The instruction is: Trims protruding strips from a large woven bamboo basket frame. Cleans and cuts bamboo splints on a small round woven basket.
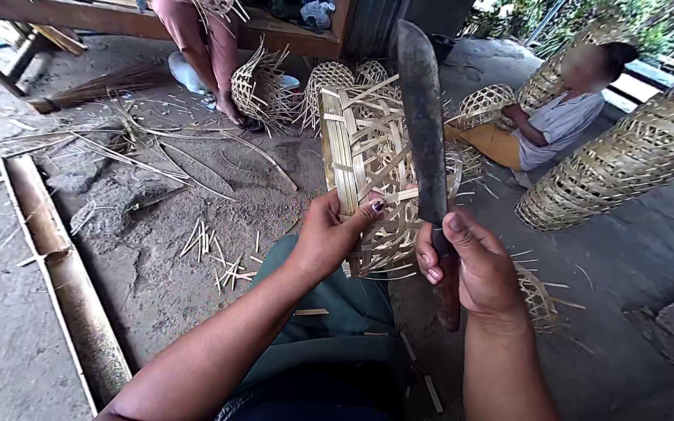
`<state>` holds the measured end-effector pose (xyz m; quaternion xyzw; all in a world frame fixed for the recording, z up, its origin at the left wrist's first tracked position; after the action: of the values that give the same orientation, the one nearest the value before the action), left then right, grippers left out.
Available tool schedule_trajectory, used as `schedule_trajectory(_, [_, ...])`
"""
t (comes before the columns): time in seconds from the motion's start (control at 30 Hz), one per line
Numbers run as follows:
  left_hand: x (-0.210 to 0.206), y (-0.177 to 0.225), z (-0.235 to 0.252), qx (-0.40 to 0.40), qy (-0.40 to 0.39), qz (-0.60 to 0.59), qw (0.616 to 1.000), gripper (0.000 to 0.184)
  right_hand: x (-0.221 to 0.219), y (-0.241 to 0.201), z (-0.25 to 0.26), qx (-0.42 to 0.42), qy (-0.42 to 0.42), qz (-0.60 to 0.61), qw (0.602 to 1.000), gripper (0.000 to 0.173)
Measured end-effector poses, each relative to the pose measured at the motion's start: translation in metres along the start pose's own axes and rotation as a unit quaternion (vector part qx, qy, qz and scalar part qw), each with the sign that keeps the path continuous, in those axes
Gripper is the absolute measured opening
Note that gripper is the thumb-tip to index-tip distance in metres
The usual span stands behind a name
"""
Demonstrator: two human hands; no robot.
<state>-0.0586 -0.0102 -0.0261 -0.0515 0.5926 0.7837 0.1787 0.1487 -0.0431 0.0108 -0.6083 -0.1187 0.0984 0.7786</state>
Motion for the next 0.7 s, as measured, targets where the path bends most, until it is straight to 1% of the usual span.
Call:
schedule_trajectory(0.1, [0.0, -0.005, 0.002, 0.0, -0.005, 0.006, 1.0, 0.015, 0.004, 0.002, 0.0, -0.017, -0.008, -0.009, 1.0, 0.036])
schedule_trajectory(0.17, [0.001, -0.006, 0.003, 0.007, -0.005, -0.001, 1.0, 0.015, 0.003, 0.006, 0.0, -0.019, 0.001, -0.022, 1.0, 0.039])
schedule_trajectory(0.27, [-0.001, -0.005, 0.003, 0.011, 0.006, -0.013, 1.0, 0.015, -0.008, 0.014, -0.004, 0.047, 0.047, -0.103, 0.992, 0.042])
schedule_trajectory(0.3, [-0.002, -0.003, 0.002, 0.007, 0.008, -0.014, 1.0, 0.015, -0.011, 0.015, -0.006, 0.064, 0.056, -0.111, 0.99, 0.042])
schedule_trajectory(0.4, [-0.002, -0.001, 0.001, -0.012, 0.005, -0.007, 1.0, 0.016, -0.013, 0.013, -0.006, 0.055, 0.053, -0.064, 0.995, 0.038])
schedule_trajectory(0.57, [-0.001, -0.005, 0.0, -0.005, 0.007, -0.004, 1.0, 0.016, -0.011, 0.014, -0.006, 0.037, 0.039, -0.039, 0.998, 0.037])
schedule_trajectory(0.63, [-0.001, -0.005, 0.0, -0.008, 0.011, -0.001, 1.0, 0.015, -0.012, 0.017, -0.007, 0.058, 0.059, -0.083, 0.993, 0.037])
schedule_trajectory(0.7, [-0.003, -0.005, -0.001, -0.013, 0.017, -0.008, 1.0, 0.015, -0.015, 0.025, -0.007, 0.114, 0.096, -0.204, 0.968, 0.041])
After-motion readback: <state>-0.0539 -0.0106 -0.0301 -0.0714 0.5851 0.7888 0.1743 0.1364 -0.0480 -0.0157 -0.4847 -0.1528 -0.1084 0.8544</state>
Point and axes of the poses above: each hand's wrist, its own z-axis towards the middle knuckle, its own x-axis out of the back of the hand, y = z × x, the point moved 1 cm from there along z, towards the middle knuckle, and after that the axes turned 5 degrees about -z, right-handed, at the moved point
